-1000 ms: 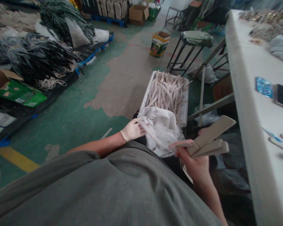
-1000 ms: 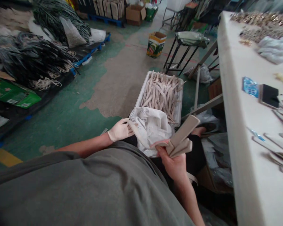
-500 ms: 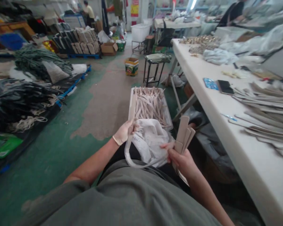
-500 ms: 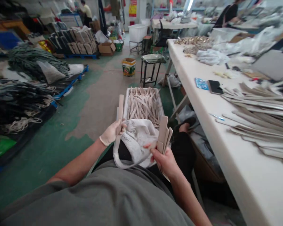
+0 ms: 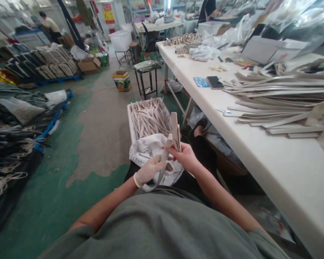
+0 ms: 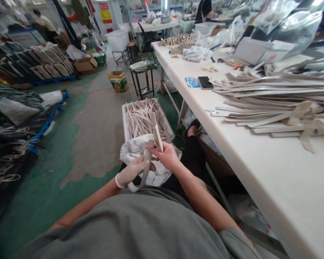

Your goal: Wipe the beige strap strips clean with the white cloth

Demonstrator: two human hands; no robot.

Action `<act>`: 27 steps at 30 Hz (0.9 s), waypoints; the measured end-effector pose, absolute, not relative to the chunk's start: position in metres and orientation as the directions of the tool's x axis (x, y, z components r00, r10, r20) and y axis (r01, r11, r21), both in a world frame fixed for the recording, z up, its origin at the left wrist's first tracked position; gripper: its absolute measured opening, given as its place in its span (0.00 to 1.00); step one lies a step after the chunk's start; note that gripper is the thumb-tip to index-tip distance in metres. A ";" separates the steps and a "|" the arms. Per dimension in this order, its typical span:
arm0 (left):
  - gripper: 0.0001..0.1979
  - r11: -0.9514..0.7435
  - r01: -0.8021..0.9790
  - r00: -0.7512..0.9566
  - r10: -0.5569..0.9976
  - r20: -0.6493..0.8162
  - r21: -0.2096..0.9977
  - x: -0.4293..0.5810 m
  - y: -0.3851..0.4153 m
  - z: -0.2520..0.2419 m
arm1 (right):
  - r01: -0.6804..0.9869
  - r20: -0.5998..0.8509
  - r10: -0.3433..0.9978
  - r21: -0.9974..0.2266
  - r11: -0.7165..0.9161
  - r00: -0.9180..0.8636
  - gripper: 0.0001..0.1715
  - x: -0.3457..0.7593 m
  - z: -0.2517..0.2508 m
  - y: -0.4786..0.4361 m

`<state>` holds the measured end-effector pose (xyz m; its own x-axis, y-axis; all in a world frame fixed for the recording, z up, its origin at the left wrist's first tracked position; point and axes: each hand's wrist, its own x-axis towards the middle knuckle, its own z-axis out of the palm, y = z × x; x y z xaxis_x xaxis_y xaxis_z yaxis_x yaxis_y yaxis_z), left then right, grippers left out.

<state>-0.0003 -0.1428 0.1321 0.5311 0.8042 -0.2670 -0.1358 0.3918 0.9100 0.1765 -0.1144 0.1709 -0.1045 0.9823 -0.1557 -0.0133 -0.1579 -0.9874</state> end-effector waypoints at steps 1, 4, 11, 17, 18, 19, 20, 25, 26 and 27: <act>0.23 0.376 -0.094 0.509 0.814 -0.280 0.922 0.003 -0.144 0.134 | -0.005 -0.150 0.985 -0.988 -0.151 -0.086 0.15 0.178 0.173 -0.114; 0.18 0.312 0.066 0.473 0.827 -0.305 0.948 0.008 -0.148 0.134 | -0.059 -0.080 0.996 -0.995 -0.078 0.032 0.16 0.192 0.182 -0.111; 0.16 0.330 0.112 0.467 0.815 -0.343 0.937 -0.012 -0.149 0.105 | -0.102 -0.028 0.982 -0.995 -0.008 0.189 0.19 0.238 0.178 -0.103; 0.21 0.450 -0.151 0.201 0.886 -0.418 0.880 -0.052 -0.134 0.080 | 0.170 -0.179 0.863 -0.942 -0.288 0.472 0.21 0.300 0.141 -0.133; 0.20 0.454 -0.168 0.161 0.888 -0.430 0.875 -0.059 -0.128 0.080 | 0.206 -0.196 0.838 -0.918 -0.340 0.509 0.20 0.314 0.133 -0.142; 0.19 0.450 -0.162 0.120 0.892 -0.435 0.878 -0.067 -0.121 0.081 | 0.229 -0.214 0.818 -0.895 -0.384 0.534 0.19 0.328 0.125 -0.152; 0.18 0.441 -0.131 0.085 0.897 -0.433 0.888 -0.073 -0.112 0.082 | 0.248 -0.231 0.803 -0.873 -0.420 0.550 0.19 0.340 0.117 -0.162; 0.10 0.490 0.087 -0.004 0.871 -0.492 0.867 -0.077 -0.042 0.104 | 0.312 -0.278 0.794 -0.810 -0.497 0.541 0.19 0.366 0.091 -0.184; 0.10 0.487 0.116 -0.011 0.872 -0.489 0.866 -0.074 -0.023 0.113 | 0.324 -0.262 0.805 -0.815 -0.480 0.533 0.19 0.362 0.092 -0.179; 0.09 0.472 0.147 -0.031 0.881 -0.473 0.869 -0.071 -0.001 0.123 | 0.337 -0.240 0.819 -0.824 -0.456 0.522 0.18 0.355 0.096 -0.170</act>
